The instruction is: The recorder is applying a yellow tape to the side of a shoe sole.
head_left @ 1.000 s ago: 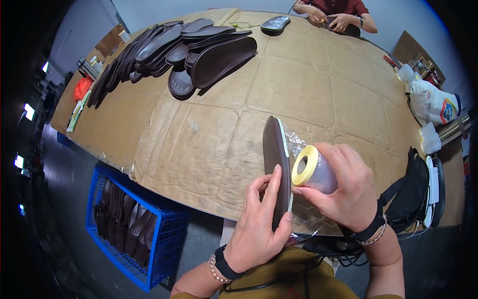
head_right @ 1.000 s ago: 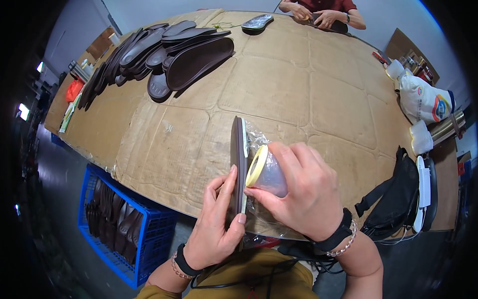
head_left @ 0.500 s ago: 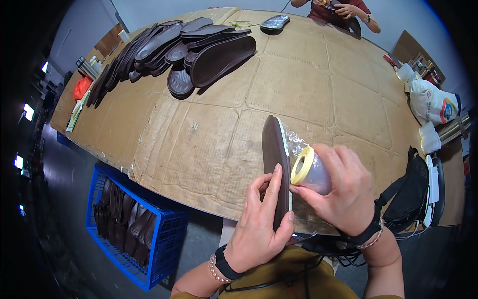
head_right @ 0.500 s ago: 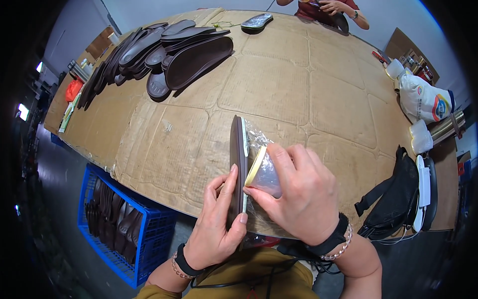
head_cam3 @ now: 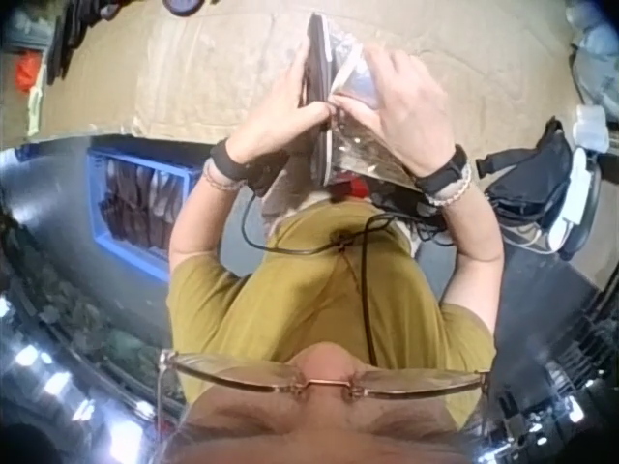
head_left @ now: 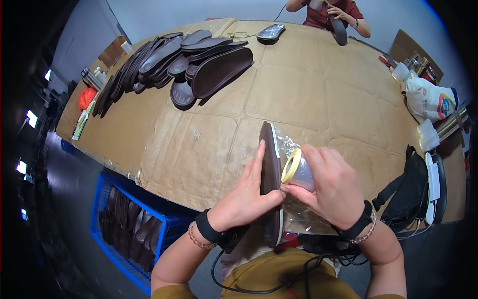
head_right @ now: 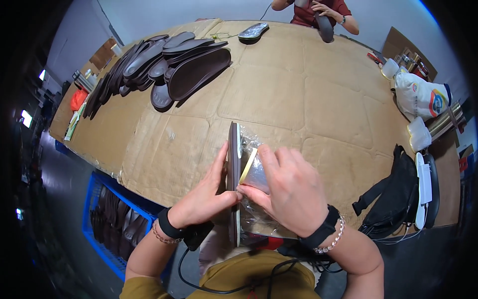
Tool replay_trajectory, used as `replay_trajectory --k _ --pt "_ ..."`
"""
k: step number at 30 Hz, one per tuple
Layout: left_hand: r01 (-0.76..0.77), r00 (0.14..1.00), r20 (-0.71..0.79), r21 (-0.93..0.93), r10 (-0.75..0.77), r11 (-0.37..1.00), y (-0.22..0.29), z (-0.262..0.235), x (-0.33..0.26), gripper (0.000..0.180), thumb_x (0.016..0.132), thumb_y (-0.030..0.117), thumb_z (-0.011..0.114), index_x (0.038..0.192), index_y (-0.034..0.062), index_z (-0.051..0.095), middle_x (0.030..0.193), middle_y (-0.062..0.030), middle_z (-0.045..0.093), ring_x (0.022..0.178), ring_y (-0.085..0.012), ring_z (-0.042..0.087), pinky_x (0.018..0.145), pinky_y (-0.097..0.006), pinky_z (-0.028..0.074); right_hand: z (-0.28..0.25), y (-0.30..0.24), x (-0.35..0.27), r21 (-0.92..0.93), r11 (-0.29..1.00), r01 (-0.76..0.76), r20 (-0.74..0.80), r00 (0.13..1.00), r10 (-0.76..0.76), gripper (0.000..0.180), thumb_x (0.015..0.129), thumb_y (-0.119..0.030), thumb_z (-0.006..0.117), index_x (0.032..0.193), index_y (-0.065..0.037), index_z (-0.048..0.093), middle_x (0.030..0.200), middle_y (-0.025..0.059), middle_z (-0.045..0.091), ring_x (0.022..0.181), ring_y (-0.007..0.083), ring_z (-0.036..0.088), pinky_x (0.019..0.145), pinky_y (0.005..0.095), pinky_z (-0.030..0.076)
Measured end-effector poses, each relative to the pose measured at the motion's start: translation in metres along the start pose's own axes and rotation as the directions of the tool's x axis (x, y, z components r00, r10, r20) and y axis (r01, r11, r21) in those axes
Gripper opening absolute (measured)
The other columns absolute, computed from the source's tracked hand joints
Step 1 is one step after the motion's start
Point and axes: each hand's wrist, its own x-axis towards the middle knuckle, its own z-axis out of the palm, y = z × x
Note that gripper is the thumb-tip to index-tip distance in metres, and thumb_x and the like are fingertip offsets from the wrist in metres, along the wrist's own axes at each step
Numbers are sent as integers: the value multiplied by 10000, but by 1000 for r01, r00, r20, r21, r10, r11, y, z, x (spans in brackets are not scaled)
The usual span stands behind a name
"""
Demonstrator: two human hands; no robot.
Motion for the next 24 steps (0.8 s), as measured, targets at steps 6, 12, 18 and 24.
replay_trajectory --k 6,12,18,24 --pt "12 1000 -11 -103 -14 995 -6 12 -7 1175 876 332 713 1721 30 -47 1658 -357 249 1582 -482 247 1296 -500 268 -2 14 -1 131 989 69 13 997 -71 622 889 -352 844 1307 29 587 1019 203 637 967 387 650 829 445 557" --pt "67 998 11 -116 -66 991 4 26 -38 1142 885 330 714 1739 95 -7 1666 -407 182 1578 -576 176 1288 -591 230 -16 17 -12 406 913 -50 178 984 -25 567 867 -332 862 1244 -4 593 1028 205 684 942 425 698 809 461 572" --pt "-22 999 -44 -15 21 1000 6 32 -38 1112 891 340 712 1742 102 36 1672 -415 175 1582 -579 168 1284 -608 227 -13 10 -11 215 976 18 -105 994 4 609 771 -273 930 1234 -39 611 1041 184 694 928 407 706 800 457 574" --pt "-31 998 -54 -15 31 999 5 32 -39 1110 896 346 709 1742 103 33 1671 -397 201 1575 -585 177 1277 -618 233 -2 4 -7 115 993 1 -127 992 13 598 739 -259 937 1208 -62 621 1014 152 676 905 381 692 771 457 557"
